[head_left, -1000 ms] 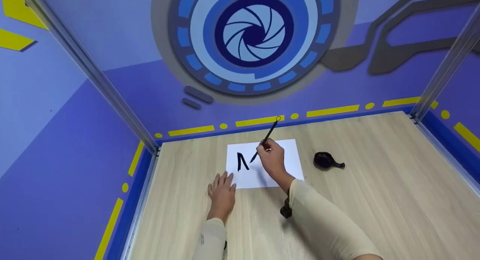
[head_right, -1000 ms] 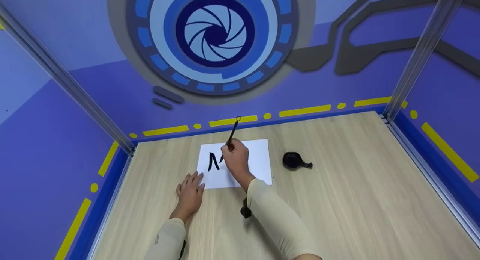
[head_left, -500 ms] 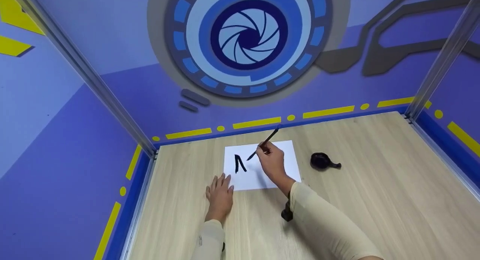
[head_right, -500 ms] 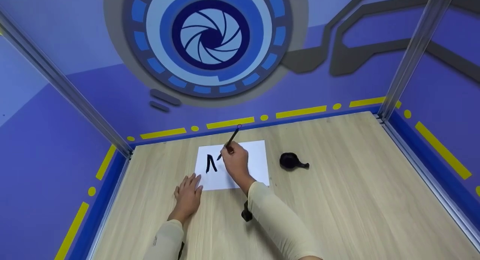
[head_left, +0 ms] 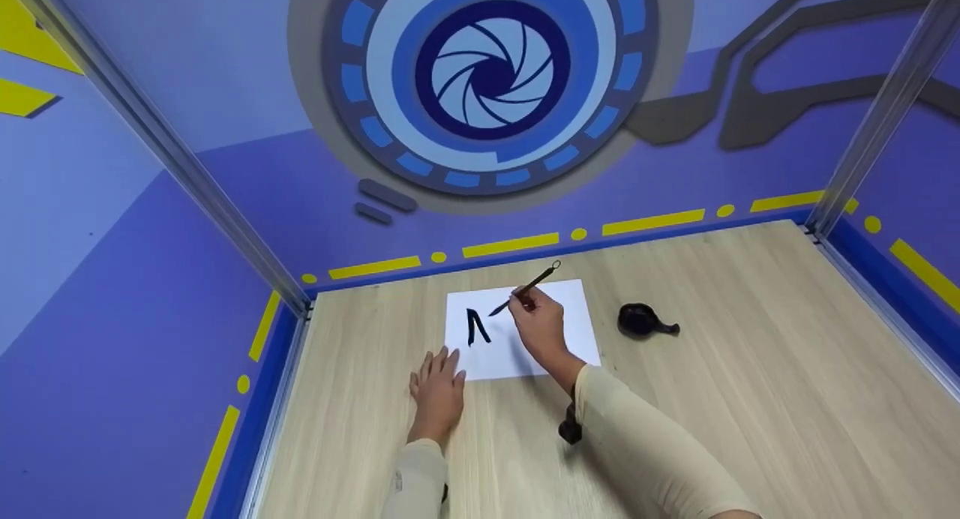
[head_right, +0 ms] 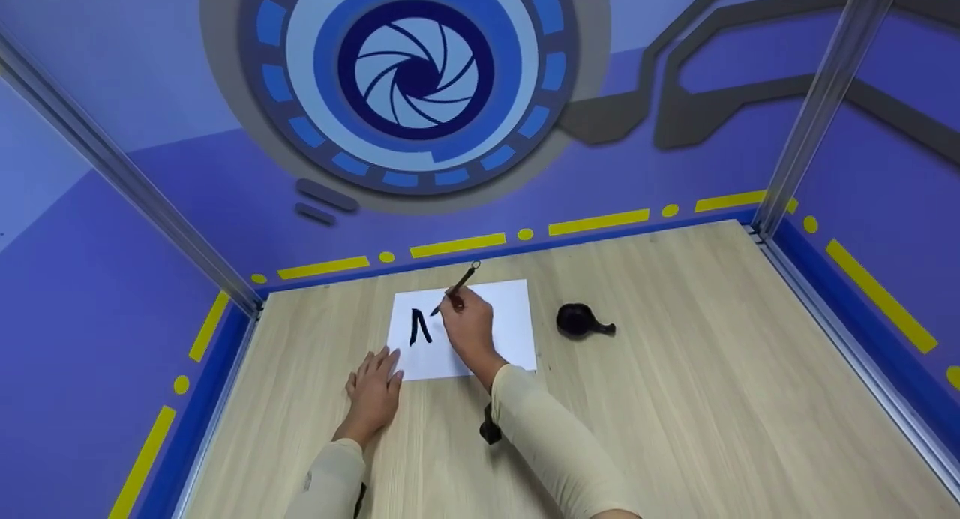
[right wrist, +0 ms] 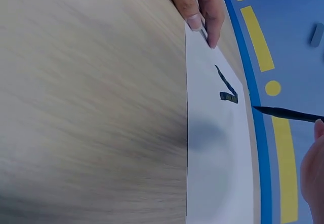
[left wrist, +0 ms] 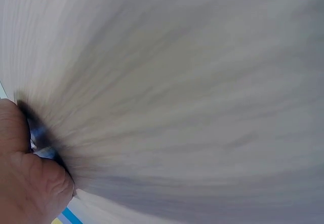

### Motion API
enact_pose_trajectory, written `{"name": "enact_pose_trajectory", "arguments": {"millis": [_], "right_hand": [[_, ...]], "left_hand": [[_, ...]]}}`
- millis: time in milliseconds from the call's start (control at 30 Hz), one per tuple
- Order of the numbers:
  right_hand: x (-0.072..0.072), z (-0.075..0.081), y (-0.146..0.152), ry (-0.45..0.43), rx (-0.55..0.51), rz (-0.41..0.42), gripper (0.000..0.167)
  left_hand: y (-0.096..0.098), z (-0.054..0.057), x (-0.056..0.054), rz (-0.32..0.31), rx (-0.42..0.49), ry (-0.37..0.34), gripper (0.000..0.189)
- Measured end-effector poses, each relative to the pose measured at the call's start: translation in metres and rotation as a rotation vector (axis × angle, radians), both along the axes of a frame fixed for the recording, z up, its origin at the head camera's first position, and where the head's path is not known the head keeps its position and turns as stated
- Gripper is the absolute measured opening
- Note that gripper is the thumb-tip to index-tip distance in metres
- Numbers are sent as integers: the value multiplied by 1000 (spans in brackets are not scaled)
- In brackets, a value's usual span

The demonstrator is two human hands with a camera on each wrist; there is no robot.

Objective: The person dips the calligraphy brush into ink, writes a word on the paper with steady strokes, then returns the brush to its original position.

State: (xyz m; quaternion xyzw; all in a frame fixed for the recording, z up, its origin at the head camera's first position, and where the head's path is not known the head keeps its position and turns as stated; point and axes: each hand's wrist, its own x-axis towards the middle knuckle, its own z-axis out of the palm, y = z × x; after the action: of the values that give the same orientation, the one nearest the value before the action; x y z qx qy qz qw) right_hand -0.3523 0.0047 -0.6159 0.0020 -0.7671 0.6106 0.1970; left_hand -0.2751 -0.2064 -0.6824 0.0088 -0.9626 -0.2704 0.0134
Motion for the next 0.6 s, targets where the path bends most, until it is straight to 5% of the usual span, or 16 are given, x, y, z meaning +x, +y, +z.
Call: {"name": "enact_pose_trajectory", "arguments": {"millis": [600], "right_hand": [[-3,-5,2,-45,-2,-1,12]], "left_hand": [[0,-1,1,4,8,-11,50]]}}
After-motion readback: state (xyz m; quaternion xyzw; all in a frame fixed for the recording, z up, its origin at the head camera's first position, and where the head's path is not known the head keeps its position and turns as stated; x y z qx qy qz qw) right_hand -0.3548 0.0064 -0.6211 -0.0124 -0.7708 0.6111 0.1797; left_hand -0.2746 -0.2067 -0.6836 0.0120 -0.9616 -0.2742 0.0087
